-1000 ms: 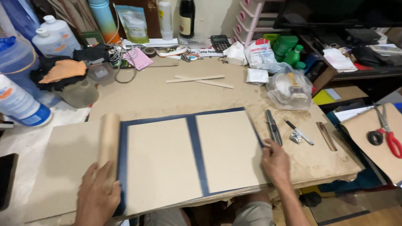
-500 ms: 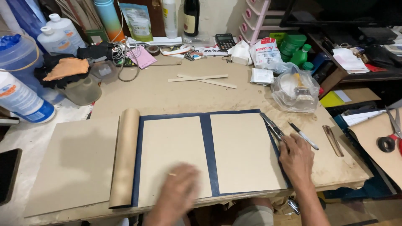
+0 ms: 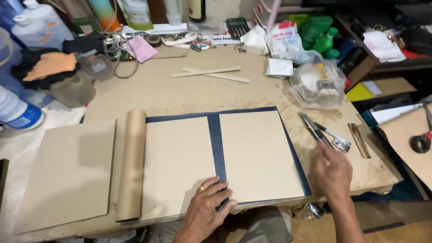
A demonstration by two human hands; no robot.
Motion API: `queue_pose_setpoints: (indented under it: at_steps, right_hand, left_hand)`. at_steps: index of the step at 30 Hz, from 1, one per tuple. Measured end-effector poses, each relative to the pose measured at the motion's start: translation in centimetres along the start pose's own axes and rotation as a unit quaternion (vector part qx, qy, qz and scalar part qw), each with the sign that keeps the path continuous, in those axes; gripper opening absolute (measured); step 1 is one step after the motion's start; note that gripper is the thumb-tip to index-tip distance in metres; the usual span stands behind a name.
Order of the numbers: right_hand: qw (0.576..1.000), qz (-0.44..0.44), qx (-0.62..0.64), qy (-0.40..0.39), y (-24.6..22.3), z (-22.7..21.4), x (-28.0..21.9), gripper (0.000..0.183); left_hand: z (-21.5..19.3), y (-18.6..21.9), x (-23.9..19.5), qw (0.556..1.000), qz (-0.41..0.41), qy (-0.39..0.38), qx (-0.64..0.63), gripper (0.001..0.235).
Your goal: Aligning cardboard panels on a blue vinyl sheet and cutting the vinyl to size using a utility knife to create a cover.
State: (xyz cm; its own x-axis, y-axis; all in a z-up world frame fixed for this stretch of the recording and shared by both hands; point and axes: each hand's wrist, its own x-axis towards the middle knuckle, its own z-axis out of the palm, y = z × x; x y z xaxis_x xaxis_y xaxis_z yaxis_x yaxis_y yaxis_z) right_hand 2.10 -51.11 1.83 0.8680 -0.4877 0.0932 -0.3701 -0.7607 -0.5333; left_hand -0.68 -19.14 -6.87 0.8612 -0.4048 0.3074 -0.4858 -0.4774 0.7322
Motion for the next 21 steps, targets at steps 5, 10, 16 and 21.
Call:
queue_pose_setpoints:
  at_steps: [5, 10, 16, 21]
  right_hand:
    - [0.991, -0.131, 0.020, 0.006, 6.2, 4.7, -2.4, 0.030]
    - [0.992, 0.063, 0.106, -0.023, 4.1, 4.1, -3.1, 0.031]
    - [0.991, 0.021, 0.128, -0.034, 4.1, 4.2, -1.7, 0.032]
    - [0.977, 0.069, 0.191, -0.064, 3.8, 3.0, -1.6, 0.031]
  left_hand:
    - [0.4, 0.5, -0.3, 0.998, -0.061, -0.011, 0.024, 0.039]
    - [0.8, 0.6, -0.3, 0.994, -0.104, 0.009, -0.031, 0.039]
    - [1.9, 0.1, -0.1, 0.997, -0.053, 0.059, 0.006, 0.036]
    - [2.0, -0.4, -0.2, 0.997, -0.016, 0.069, 0.012, 0.036]
